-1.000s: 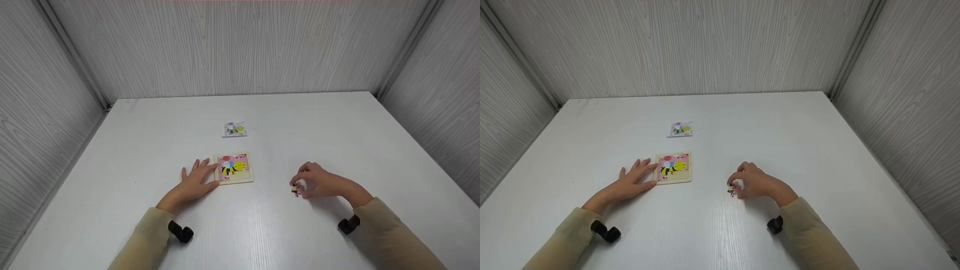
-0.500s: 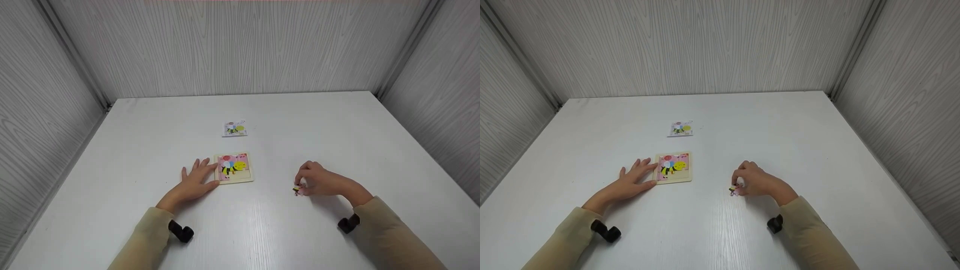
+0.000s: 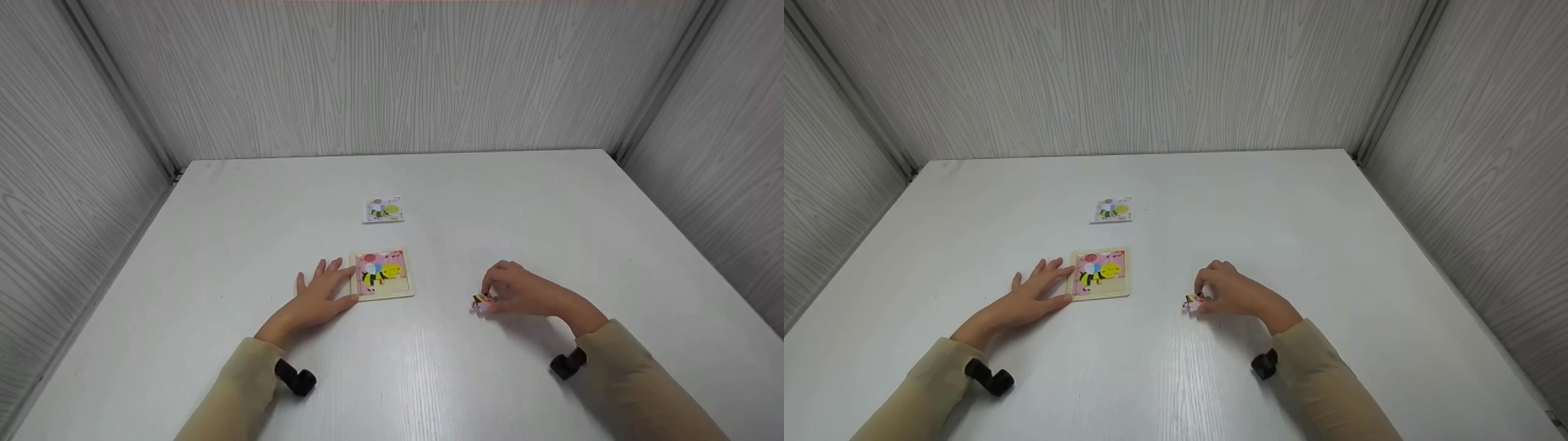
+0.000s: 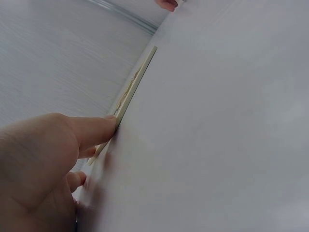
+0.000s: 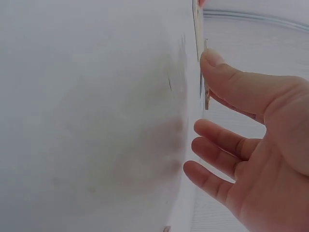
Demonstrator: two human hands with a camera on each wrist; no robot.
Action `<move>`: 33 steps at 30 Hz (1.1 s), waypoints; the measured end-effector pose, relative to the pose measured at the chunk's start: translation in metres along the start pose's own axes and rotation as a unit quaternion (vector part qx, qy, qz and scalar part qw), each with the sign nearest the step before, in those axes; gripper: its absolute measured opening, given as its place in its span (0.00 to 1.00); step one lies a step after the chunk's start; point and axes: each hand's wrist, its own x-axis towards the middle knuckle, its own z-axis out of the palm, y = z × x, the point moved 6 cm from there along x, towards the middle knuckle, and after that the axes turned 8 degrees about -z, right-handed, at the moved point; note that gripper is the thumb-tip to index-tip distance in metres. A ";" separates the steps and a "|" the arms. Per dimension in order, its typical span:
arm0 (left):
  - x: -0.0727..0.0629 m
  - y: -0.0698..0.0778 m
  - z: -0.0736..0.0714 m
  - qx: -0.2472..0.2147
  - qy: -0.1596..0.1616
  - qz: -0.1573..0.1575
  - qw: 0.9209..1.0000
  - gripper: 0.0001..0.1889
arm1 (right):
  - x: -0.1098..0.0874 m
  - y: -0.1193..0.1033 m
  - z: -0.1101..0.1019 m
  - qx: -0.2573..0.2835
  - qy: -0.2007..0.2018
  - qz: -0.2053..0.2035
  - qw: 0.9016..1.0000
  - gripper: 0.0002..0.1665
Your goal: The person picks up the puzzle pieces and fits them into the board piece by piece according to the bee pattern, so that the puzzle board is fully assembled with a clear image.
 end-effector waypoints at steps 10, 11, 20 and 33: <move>0.001 0.000 0.000 0.006 0.003 -0.007 1.000 0.34 | 0.009 -0.005 -0.001 0.012 0.009 0.025 1.000 0.13; 0.001 0.001 0.000 0.005 0.003 -0.007 1.000 0.34 | 0.011 -0.007 -0.001 0.012 0.011 0.021 1.000 0.13; 0.000 0.002 -0.001 0.008 0.006 0.004 1.000 0.33 | 0.028 -0.016 0.001 0.010 0.031 -0.010 0.999 0.12; 0.000 0.001 -0.001 0.001 0.001 -0.001 1.000 0.34 | 0.056 -0.028 0.009 0.001 0.045 0.012 0.999 0.13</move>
